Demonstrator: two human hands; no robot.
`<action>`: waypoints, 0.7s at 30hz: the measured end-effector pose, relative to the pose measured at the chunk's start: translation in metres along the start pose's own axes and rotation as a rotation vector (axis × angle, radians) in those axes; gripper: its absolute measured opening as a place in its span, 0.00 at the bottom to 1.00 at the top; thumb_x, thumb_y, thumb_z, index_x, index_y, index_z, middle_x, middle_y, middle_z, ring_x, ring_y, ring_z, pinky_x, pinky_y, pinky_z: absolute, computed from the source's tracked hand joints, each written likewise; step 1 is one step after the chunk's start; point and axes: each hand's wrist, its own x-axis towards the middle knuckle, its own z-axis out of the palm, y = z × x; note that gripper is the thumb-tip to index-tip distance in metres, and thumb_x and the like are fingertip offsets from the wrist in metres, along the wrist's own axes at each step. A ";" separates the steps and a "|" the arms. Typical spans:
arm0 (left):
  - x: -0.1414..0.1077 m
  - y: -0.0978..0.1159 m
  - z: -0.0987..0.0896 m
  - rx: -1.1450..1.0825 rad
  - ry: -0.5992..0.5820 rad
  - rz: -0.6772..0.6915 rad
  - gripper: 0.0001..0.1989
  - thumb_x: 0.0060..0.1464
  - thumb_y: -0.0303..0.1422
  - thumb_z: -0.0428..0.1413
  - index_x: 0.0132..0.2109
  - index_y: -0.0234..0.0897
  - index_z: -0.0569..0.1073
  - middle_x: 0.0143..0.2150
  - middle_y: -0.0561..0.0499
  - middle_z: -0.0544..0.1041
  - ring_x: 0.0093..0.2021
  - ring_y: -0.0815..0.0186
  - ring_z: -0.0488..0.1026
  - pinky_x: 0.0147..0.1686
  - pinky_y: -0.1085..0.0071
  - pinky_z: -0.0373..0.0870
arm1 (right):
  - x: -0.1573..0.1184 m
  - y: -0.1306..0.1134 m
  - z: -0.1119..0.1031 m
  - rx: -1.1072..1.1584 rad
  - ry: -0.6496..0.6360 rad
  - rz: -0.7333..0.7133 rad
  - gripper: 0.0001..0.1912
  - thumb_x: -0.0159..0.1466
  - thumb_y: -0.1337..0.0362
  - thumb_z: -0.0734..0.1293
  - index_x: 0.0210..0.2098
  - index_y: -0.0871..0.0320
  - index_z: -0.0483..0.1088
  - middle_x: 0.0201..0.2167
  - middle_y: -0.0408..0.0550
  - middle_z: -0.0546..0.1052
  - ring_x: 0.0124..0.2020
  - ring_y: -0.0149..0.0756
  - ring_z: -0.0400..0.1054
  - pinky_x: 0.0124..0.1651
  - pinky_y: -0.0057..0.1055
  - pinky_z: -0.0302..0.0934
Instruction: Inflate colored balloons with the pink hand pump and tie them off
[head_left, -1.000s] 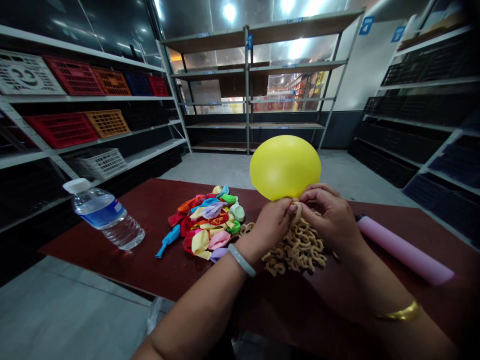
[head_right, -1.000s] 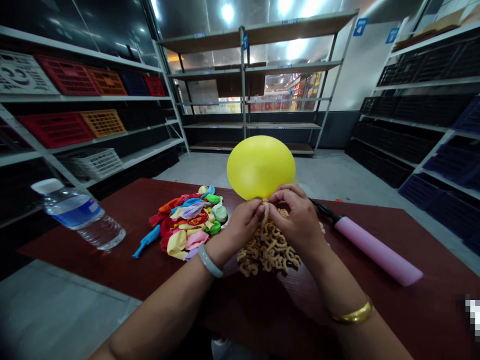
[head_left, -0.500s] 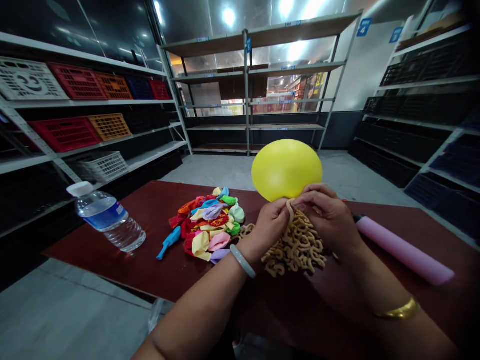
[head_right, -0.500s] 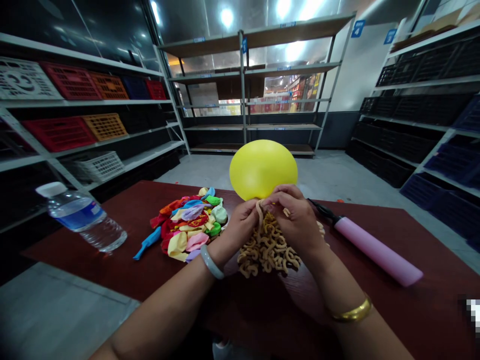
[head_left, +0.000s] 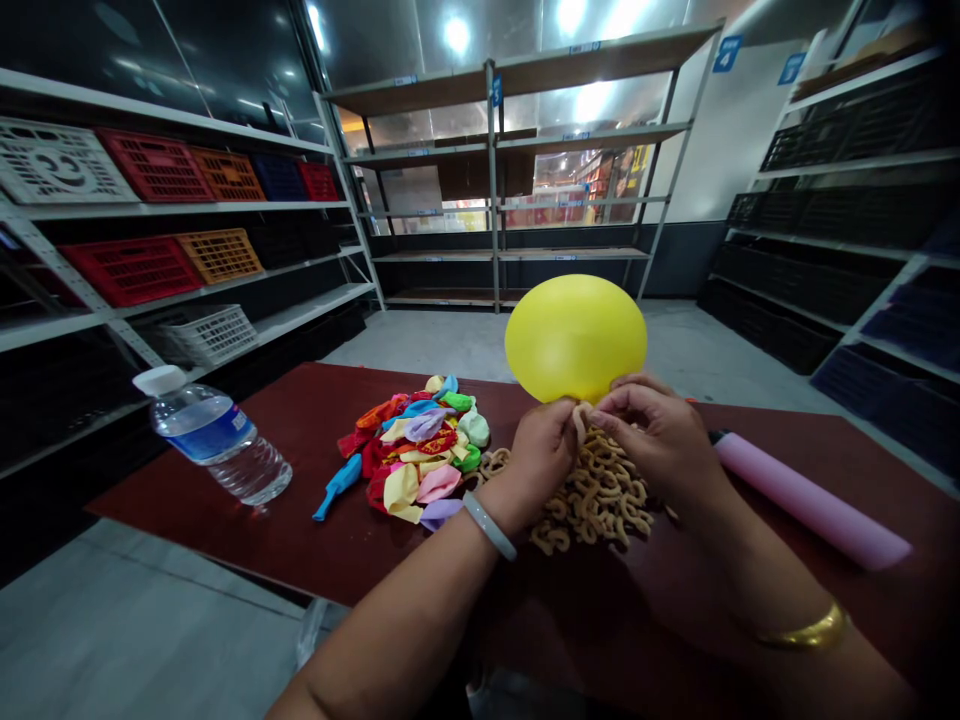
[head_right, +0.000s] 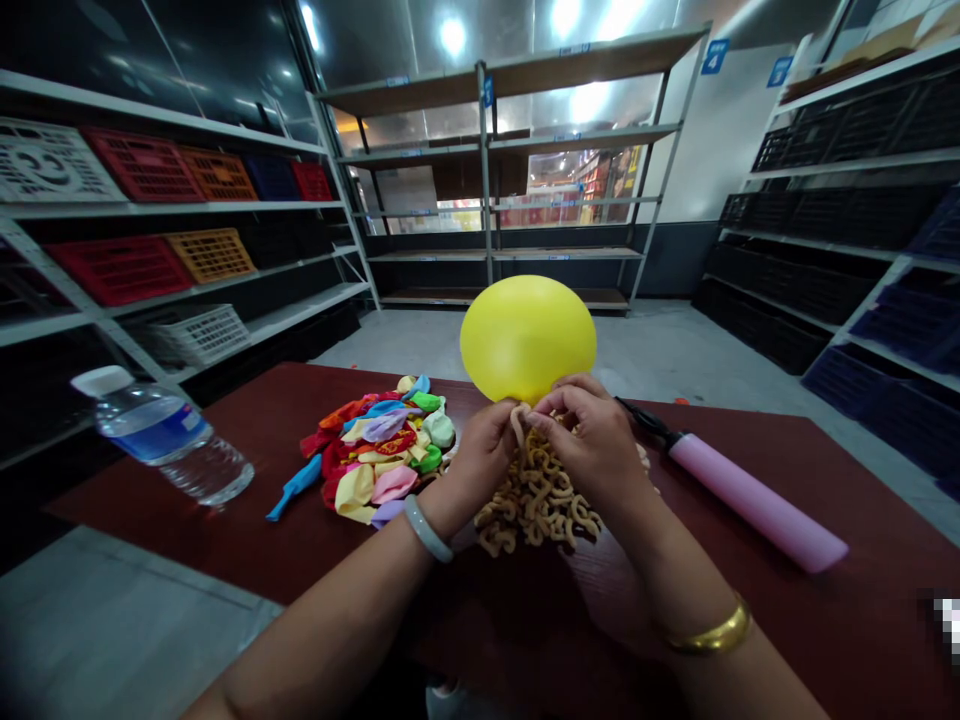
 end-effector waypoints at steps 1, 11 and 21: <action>0.000 0.002 0.000 -0.030 0.011 -0.007 0.15 0.64 0.37 0.46 0.31 0.36 0.68 0.29 0.52 0.70 0.30 0.68 0.65 0.32 0.73 0.61 | 0.000 0.000 0.001 -0.019 -0.001 -0.013 0.04 0.61 0.63 0.68 0.30 0.56 0.72 0.35 0.47 0.70 0.39 0.37 0.68 0.41 0.34 0.63; -0.002 0.003 0.009 -0.185 0.068 -0.114 0.14 0.64 0.40 0.47 0.36 0.36 0.71 0.34 0.50 0.74 0.36 0.66 0.69 0.39 0.71 0.66 | -0.006 0.001 0.013 -0.202 0.234 -0.030 0.06 0.65 0.61 0.62 0.35 0.56 0.65 0.39 0.53 0.68 0.47 0.44 0.64 0.52 0.43 0.61; -0.009 0.010 0.015 -0.123 0.024 -0.093 0.18 0.66 0.43 0.43 0.37 0.37 0.70 0.36 0.50 0.75 0.37 0.65 0.70 0.42 0.70 0.66 | -0.003 0.012 0.010 -0.143 0.291 0.058 0.08 0.65 0.58 0.63 0.34 0.56 0.68 0.38 0.51 0.72 0.43 0.41 0.67 0.49 0.40 0.61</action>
